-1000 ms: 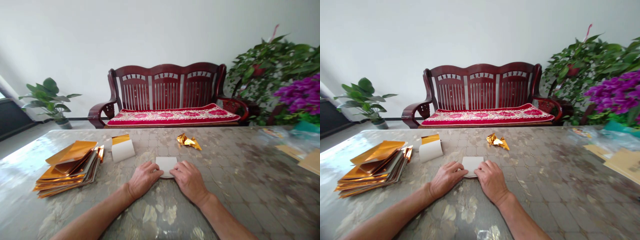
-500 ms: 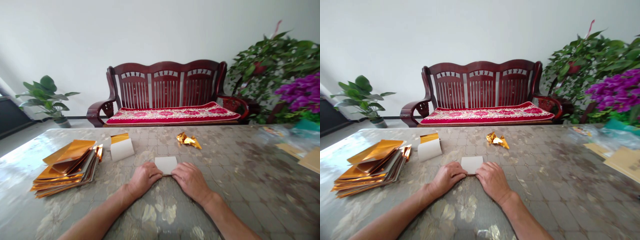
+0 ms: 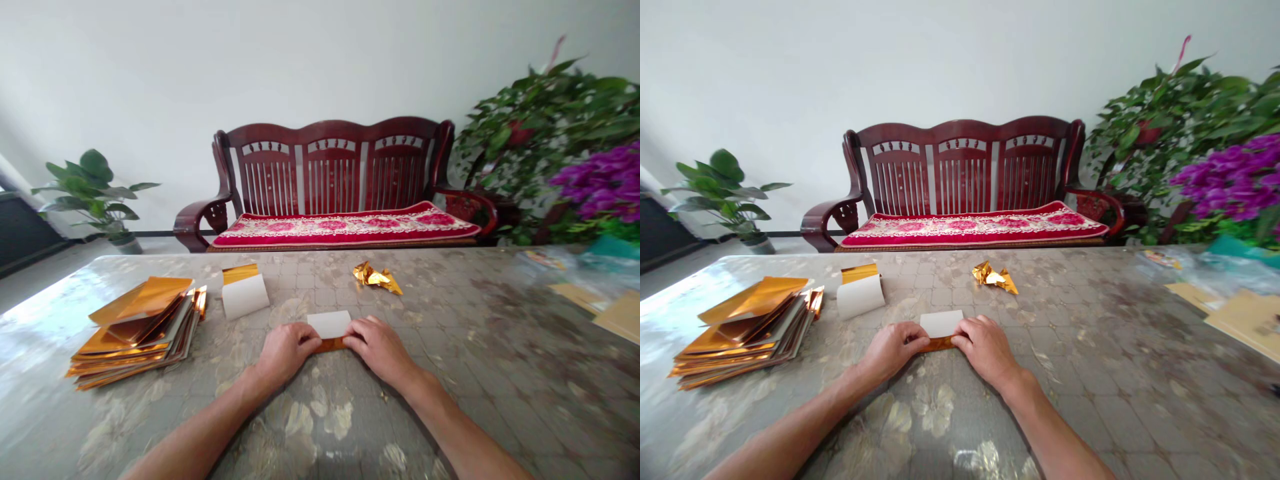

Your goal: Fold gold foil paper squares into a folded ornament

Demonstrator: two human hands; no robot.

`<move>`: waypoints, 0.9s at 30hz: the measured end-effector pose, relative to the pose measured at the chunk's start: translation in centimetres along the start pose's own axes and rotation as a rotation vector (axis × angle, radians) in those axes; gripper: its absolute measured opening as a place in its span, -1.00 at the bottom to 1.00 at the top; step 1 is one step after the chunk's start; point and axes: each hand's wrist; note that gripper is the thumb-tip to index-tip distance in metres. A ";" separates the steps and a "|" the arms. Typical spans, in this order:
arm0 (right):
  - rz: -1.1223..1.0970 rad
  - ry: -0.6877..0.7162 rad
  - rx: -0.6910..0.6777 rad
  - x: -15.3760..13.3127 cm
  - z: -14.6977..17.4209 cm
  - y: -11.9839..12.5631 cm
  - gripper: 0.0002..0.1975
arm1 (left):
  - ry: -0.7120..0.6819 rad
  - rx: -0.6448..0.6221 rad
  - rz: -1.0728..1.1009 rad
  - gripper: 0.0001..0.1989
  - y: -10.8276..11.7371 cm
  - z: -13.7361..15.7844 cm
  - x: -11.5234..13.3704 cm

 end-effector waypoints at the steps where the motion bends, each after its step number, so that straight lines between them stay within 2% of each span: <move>1: -0.004 -0.006 -0.005 0.0 -0.1 0.0 -0.88 | 0.004 0.001 -0.011 -0.77 0.0 0.0 0.1; 7: 0.057 -0.021 -0.029 -0.2 -0.3 0.0 -0.80 | -0.029 0.006 -0.101 -0.78 0.1 -0.2 0.3; 15: 0.074 -0.076 -0.025 -0.3 -0.4 -0.1 -0.85 | -0.039 0.030 -0.216 -0.78 0.0 -0.3 0.4; 27: 0.090 -0.095 -0.026 -0.6 -0.5 0.0 -0.86 | -0.067 0.056 -0.134 -0.79 -0.5 -0.6 0.0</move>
Point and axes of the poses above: each hand's wrist, its own z-axis away from the middle knuckle, its own y-axis out of the back of the hand, x = y × z, and after that the axes turned 4 degrees about y, right-handed
